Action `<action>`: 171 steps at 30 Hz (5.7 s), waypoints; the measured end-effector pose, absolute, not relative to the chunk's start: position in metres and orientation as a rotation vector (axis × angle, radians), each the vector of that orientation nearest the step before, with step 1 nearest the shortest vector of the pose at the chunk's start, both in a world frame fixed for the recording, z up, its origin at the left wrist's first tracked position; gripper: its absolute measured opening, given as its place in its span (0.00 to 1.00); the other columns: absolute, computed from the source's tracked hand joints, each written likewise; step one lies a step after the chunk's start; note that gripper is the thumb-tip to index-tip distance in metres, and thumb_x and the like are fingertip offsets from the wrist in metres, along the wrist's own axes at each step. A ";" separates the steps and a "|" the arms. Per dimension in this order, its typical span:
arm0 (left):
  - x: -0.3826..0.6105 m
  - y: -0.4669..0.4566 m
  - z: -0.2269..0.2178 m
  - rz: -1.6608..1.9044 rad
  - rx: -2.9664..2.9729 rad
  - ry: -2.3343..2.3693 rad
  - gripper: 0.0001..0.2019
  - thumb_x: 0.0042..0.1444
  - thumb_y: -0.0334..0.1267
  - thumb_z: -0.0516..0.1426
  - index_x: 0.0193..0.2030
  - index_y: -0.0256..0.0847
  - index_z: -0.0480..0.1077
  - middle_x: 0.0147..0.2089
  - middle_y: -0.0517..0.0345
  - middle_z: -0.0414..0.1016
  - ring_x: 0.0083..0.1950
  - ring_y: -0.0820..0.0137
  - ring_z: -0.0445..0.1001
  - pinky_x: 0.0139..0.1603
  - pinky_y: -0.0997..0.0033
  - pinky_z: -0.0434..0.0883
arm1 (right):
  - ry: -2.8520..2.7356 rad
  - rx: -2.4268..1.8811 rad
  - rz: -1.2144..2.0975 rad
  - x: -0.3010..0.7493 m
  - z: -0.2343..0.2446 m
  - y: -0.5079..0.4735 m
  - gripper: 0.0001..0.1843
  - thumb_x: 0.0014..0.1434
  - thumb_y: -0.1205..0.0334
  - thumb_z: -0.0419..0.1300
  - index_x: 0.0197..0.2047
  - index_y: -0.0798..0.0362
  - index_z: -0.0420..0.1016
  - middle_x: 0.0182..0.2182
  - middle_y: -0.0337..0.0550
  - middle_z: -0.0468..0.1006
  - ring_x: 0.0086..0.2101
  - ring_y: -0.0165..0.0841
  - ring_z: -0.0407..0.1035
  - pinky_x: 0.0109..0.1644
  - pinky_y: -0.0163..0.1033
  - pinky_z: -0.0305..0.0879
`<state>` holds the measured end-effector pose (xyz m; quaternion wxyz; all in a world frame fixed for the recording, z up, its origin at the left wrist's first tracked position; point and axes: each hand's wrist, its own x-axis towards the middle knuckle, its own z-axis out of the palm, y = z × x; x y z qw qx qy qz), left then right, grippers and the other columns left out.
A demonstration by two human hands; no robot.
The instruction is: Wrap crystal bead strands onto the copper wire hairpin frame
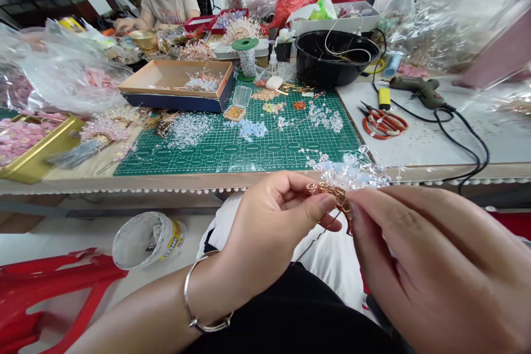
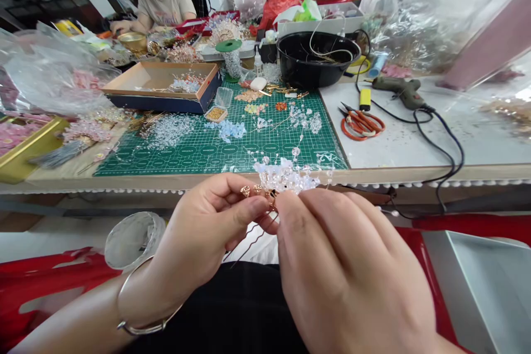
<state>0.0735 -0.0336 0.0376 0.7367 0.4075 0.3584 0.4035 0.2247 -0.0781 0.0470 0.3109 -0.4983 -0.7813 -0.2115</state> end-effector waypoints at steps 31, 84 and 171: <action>0.060 -0.043 0.044 1.410 2.321 0.924 0.08 0.56 0.27 0.58 0.43 0.40 0.69 0.41 0.57 0.82 0.43 0.72 0.80 0.48 0.77 0.75 | -1.726 -1.284 -0.259 0.225 0.010 -0.082 0.09 0.55 0.64 0.60 0.41 0.49 0.70 0.36 0.40 0.72 0.32 0.31 0.67 0.35 0.39 0.63; 0.065 -0.049 0.047 0.952 1.071 0.875 0.06 0.55 0.38 0.63 0.35 0.39 0.71 0.34 0.60 0.76 0.33 0.77 0.73 0.35 0.77 0.70 | -2.178 -1.190 -0.336 0.249 0.051 -0.082 0.12 0.63 0.63 0.53 0.49 0.50 0.71 0.45 0.45 0.70 0.41 0.32 0.67 0.52 0.40 0.65; 0.065 -0.030 0.042 0.956 1.041 0.969 0.08 0.56 0.39 0.61 0.32 0.38 0.68 0.24 0.61 0.74 0.26 0.76 0.73 0.28 0.78 0.68 | -1.998 -1.245 -0.395 0.226 0.059 -0.080 0.04 0.56 0.72 0.59 0.34 0.53 0.70 0.26 0.39 0.73 0.28 0.29 0.68 0.36 0.35 0.66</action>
